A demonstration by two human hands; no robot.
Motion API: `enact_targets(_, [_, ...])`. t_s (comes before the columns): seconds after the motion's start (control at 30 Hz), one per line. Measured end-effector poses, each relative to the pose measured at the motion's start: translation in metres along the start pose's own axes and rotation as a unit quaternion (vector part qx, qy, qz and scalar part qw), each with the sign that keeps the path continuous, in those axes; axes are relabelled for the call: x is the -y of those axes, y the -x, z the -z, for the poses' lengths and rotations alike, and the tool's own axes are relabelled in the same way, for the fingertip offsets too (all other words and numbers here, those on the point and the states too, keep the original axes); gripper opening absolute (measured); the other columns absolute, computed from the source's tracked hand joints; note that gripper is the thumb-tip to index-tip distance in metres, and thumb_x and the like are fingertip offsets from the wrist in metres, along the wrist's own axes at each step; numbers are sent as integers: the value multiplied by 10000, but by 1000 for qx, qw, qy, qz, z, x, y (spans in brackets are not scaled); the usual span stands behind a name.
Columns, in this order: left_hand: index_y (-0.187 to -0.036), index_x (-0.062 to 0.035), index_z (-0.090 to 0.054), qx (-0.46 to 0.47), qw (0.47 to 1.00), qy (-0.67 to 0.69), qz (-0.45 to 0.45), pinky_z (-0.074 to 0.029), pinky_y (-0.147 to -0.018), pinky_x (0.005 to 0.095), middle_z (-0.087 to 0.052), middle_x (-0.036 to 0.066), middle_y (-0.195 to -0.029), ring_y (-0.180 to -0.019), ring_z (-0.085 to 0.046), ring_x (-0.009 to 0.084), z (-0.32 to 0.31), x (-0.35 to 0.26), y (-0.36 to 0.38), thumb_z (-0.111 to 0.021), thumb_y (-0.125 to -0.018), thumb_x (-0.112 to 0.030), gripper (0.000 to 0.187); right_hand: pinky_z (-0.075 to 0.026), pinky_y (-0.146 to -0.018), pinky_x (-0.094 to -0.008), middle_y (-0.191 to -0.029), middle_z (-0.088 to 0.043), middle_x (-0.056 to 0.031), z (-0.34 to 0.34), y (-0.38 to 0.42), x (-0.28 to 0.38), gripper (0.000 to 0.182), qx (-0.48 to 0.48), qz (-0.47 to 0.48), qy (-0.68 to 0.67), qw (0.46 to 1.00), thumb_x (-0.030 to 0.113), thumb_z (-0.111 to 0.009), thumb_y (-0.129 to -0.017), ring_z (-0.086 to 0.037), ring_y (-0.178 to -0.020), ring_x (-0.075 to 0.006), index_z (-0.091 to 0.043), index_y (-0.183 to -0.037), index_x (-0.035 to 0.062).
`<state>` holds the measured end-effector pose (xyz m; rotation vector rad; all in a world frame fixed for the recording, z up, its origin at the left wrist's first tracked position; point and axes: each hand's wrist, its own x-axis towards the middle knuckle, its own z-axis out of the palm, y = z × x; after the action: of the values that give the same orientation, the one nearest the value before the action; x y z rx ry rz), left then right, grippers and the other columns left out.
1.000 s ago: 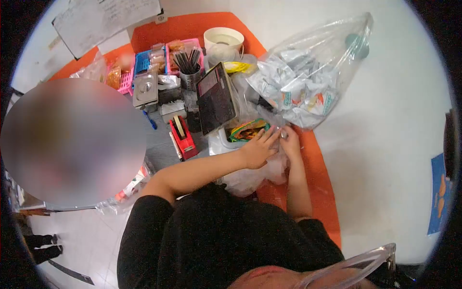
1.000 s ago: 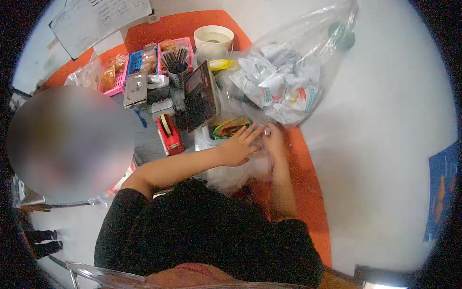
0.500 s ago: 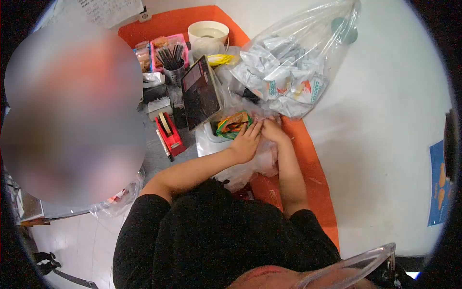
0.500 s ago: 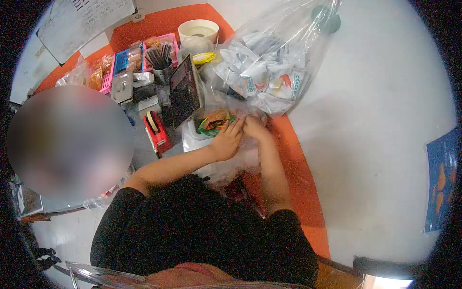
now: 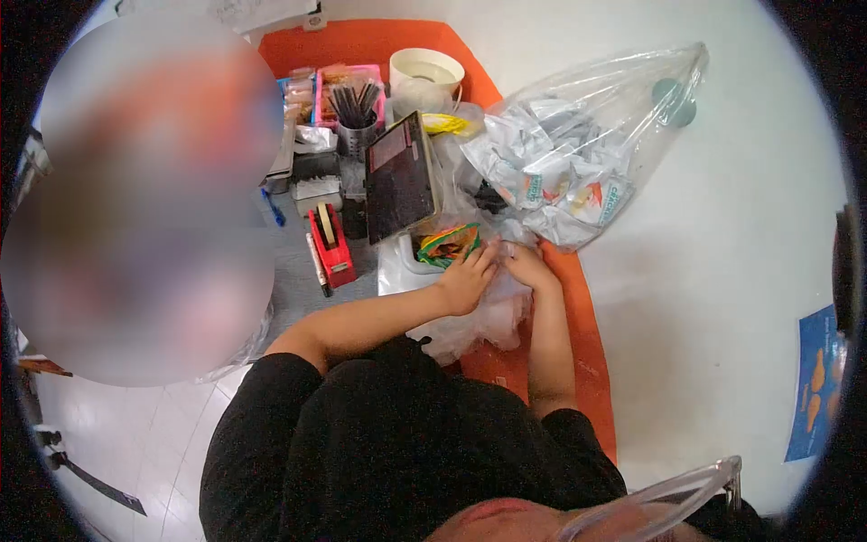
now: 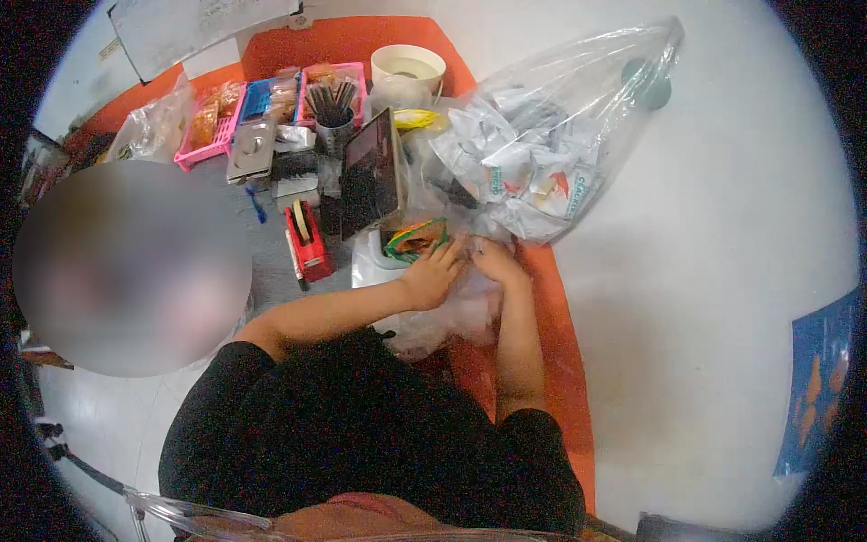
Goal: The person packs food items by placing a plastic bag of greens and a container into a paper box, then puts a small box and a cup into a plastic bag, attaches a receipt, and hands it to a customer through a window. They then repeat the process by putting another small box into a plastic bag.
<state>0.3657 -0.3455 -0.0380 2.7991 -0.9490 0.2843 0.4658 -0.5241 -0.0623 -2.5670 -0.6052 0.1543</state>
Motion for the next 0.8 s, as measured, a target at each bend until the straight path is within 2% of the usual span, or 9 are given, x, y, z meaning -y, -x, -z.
enact_targets(0.1, [-1219,4,-378,-31,999,-9,5,-236,-995,466,-131,251,-1359,-1194,-290,360,-5,2,-1,-567,-687,-194,598,-411,-793,-402,-959,-586,-178,42,25,46,319,32,11,9,999,60,-518,-683,-549,-888,-319,-588,-994,41])
enact_targets(0.2, [-1228,-20,-379,7,1000,-15,4,-236,-997,461,-100,240,-1373,-1200,-284,357,0,0,0,-577,-682,-205,610,-413,-779,-394,-922,-583,-177,43,31,36,307,-4,45,-33,998,21,-522,-678,-548,-863,-323,-594,-976,39])
enact_targets(0.27, [-1225,-20,-383,8,1000,-19,12,-235,-997,464,-106,235,-1373,-1206,-274,358,0,-1,0,-589,-674,-210,618,-421,-747,-388,-879,-580,-173,39,29,35,250,-76,107,31,991,11,-522,-691,-547,-839,-329,-596,-929,28])
enact_targets(0.4, [-1219,-28,-392,10,1000,-21,12,-216,-995,483,-117,235,-1374,-1214,-260,357,1,0,0,-542,-703,-232,575,-424,-731,-386,-833,-577,-165,32,30,42,169,-148,76,-33,985,33,-528,-713,-543,-823,-332,-579,-872,14])
enact_targets(0.47, [-1201,-17,-406,0,1000,-3,7,-215,-994,489,-143,228,-1367,-1210,-257,359,3,-1,2,-535,-699,-224,558,-430,-717,-391,-838,-576,-168,26,30,41,117,-254,86,-30,963,29,-515,-728,-545,-824,-330,-558,-836,14])
enact_targets(0.6, [-1178,16,-415,-25,1000,2,-1,-214,-992,492,-214,211,-1336,-1203,-258,355,-1,-3,3,-531,-692,-204,546,-425,-734,-394,-812,-576,-160,15,28,36,130,-295,27,-116,948,21,-512,-729,-546,-822,-331,-557,-851,24])
enact_targets(0.7, [-1161,46,-416,-12,1000,6,19,-214,-994,485,-286,193,-1286,-1198,-266,346,-8,-2,3,-525,-688,-187,539,-433,-744,-353,-896,-597,-153,13,28,30,69,-274,-4,-147,950,-12,-509,-737,-565,-837,-284,-541,-799,-13])
enact_targets(0.77, [-1160,57,-397,-50,999,3,14,-222,-993,468,-310,196,-1251,-1172,-290,338,-8,-2,5,-563,-686,-196,563,-397,-836,-365,-1066,-537,-184,17,30,27,41,-235,111,-36,965,6,-515,-746,-511,-971,-297,-513,-737,-35])
enact_targets(0.8, [-1160,57,-397,-50,999,3,14,-222,-993,468,-310,196,-1251,-1172,-290,338,-9,-1,5,-563,-686,-196,563,-397,-836,-365,-1066,-537,-184,19,31,28,41,-236,111,-36,965,6,-515,-746,-511,-971,-297,-513,-737,-35])
